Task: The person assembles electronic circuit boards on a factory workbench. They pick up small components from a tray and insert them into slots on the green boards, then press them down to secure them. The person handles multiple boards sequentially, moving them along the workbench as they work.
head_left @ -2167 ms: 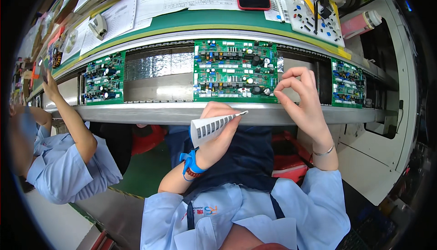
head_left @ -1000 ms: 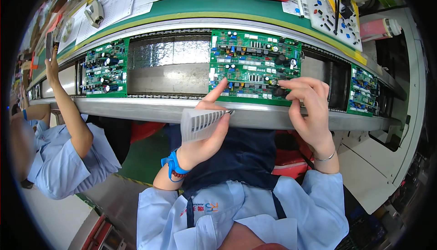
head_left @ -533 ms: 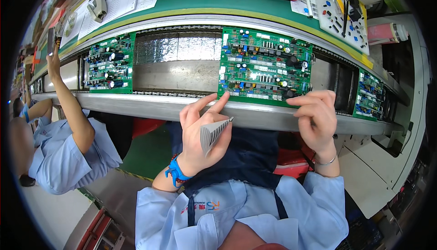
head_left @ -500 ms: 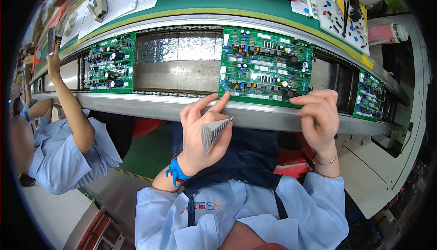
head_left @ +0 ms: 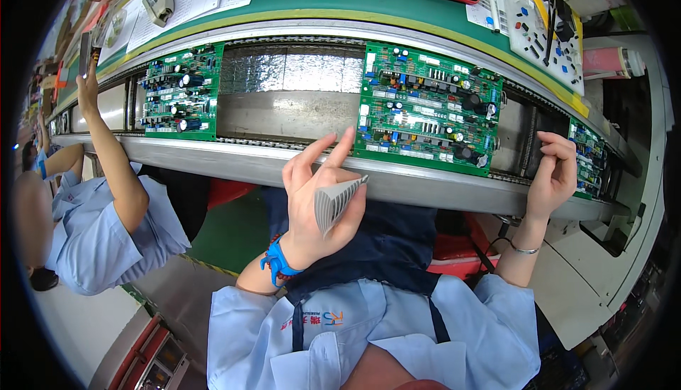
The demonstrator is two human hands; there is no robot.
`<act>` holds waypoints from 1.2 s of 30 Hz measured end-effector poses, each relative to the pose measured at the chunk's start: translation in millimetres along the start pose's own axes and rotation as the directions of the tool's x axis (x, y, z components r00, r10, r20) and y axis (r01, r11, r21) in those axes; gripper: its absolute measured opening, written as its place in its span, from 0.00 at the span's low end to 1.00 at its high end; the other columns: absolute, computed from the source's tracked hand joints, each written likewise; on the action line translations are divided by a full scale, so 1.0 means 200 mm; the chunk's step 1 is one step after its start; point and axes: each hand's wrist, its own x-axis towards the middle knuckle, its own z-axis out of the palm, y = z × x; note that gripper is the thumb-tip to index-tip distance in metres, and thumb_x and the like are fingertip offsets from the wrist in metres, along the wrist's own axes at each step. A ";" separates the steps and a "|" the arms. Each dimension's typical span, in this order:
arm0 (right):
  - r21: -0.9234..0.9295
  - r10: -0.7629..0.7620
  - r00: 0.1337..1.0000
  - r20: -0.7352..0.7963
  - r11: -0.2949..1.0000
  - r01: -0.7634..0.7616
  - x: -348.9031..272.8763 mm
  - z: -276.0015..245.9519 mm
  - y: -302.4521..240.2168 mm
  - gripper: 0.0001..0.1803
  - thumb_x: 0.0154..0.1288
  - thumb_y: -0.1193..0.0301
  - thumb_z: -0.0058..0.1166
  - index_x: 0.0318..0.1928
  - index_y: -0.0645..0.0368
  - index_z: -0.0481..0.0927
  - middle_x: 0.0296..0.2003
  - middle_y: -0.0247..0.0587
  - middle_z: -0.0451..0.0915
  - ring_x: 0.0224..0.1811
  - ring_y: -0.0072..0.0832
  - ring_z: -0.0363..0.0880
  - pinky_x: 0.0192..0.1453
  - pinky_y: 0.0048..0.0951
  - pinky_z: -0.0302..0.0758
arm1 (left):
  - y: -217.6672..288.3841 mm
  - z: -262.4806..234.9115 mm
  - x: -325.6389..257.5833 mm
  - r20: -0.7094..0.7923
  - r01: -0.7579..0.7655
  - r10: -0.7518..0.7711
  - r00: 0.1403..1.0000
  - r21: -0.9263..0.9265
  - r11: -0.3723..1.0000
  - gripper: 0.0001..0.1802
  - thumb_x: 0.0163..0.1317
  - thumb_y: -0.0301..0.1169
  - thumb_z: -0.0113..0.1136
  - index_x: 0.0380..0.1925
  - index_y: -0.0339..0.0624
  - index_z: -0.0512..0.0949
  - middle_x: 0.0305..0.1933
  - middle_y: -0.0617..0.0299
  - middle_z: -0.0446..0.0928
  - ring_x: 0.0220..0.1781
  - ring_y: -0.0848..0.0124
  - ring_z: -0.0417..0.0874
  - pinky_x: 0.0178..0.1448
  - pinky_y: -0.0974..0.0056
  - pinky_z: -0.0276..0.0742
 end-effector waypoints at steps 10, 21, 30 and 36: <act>0.102 0.254 0.965 0.073 0.960 -0.260 0.00 0.05 0.04 0.07 0.64 0.84 0.40 0.34 0.66 0.73 0.39 0.45 0.80 0.39 0.24 0.77 0.49 0.24 0.71 | -0.07 -0.07 0.04 -0.147 -0.089 0.062 0.987 -0.186 0.978 0.06 0.59 0.27 0.55 0.37 0.43 0.72 0.56 0.47 0.77 0.60 0.57 0.70 0.64 0.58 0.60; 0.007 0.319 0.908 0.273 0.943 -0.334 0.01 0.07 -0.01 0.09 0.64 0.84 0.37 0.37 0.66 0.72 0.37 0.45 0.82 0.34 0.25 0.82 0.42 0.23 0.74 | -0.16 0.00 0.16 -0.365 -0.147 -0.002 0.931 -0.383 0.912 0.08 0.66 0.34 0.48 0.38 0.42 0.67 0.44 0.48 0.81 0.51 0.59 0.72 0.60 0.55 0.64; 0.079 0.246 0.904 0.349 0.954 -0.290 0.00 0.08 -0.05 0.16 0.60 0.86 0.37 0.50 0.65 0.63 0.37 0.47 0.81 0.38 0.28 0.80 0.47 0.26 0.73 | -0.15 -0.01 0.17 -0.355 -0.133 -0.028 0.934 -0.420 0.898 0.08 0.66 0.34 0.49 0.37 0.41 0.67 0.38 0.48 0.82 0.48 0.61 0.72 0.58 0.55 0.65; 0.098 0.211 0.882 0.422 0.956 -0.276 0.01 0.08 -0.06 0.20 0.56 0.85 0.38 0.52 0.64 0.63 0.40 0.48 0.81 0.42 0.32 0.81 0.51 0.30 0.73 | -0.12 -0.01 0.17 -0.358 -0.116 -0.059 0.932 -0.448 0.886 0.08 0.65 0.33 0.50 0.37 0.40 0.68 0.36 0.48 0.81 0.46 0.61 0.72 0.57 0.56 0.66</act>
